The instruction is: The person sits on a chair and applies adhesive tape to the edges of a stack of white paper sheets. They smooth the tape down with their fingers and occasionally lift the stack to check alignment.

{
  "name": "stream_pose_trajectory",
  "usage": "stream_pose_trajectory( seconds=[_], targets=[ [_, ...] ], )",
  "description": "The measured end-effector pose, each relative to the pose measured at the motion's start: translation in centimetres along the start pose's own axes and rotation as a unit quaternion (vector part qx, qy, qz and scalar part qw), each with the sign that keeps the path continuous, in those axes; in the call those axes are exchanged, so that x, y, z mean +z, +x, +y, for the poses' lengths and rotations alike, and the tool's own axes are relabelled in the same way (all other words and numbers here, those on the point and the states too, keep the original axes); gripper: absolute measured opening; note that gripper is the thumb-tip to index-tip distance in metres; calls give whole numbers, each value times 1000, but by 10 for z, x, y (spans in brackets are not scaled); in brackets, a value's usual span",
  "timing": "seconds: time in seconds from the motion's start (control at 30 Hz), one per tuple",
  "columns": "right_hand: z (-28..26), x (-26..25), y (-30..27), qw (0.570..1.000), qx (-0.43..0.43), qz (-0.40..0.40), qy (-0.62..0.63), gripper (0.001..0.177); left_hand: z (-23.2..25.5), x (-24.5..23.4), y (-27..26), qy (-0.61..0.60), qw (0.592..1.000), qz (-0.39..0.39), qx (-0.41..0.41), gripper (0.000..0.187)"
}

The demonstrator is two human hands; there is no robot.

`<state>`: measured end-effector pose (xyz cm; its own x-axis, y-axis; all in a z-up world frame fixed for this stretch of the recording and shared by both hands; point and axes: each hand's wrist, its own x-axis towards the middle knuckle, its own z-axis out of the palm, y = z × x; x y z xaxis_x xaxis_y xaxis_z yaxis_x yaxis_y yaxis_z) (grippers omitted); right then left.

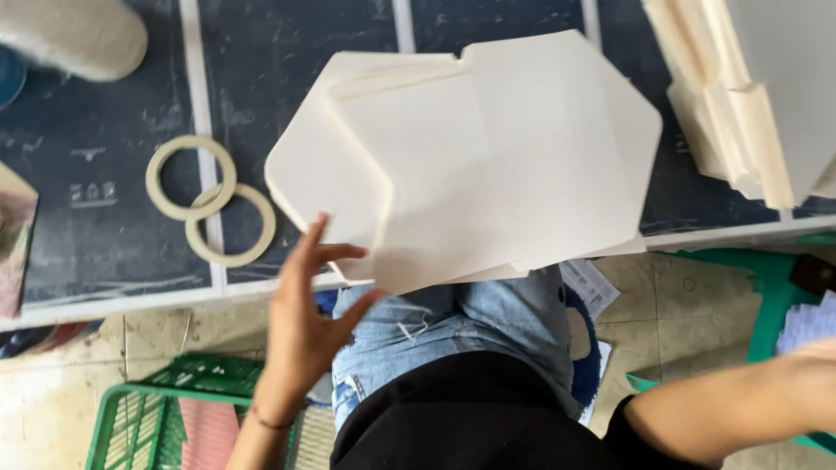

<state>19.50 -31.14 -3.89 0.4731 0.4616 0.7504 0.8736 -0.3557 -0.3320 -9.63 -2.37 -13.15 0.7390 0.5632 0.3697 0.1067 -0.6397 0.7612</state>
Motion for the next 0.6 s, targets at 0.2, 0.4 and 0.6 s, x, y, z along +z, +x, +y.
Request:
stream_pose_trajectory(
  seconds=[0.2,0.4,0.6],
  targets=[
    [-68,67,-22,983,18,-98,151,50,6,33,-23,95,994,47,6,109],
    [-97,104,-28,929,85,-253,256,28,4,32,-9,95,991,89,45,77],
    [-117,119,-25,918,60,-300,254,12,8,21,-6,61,997,45,-3,84]
  ],
)
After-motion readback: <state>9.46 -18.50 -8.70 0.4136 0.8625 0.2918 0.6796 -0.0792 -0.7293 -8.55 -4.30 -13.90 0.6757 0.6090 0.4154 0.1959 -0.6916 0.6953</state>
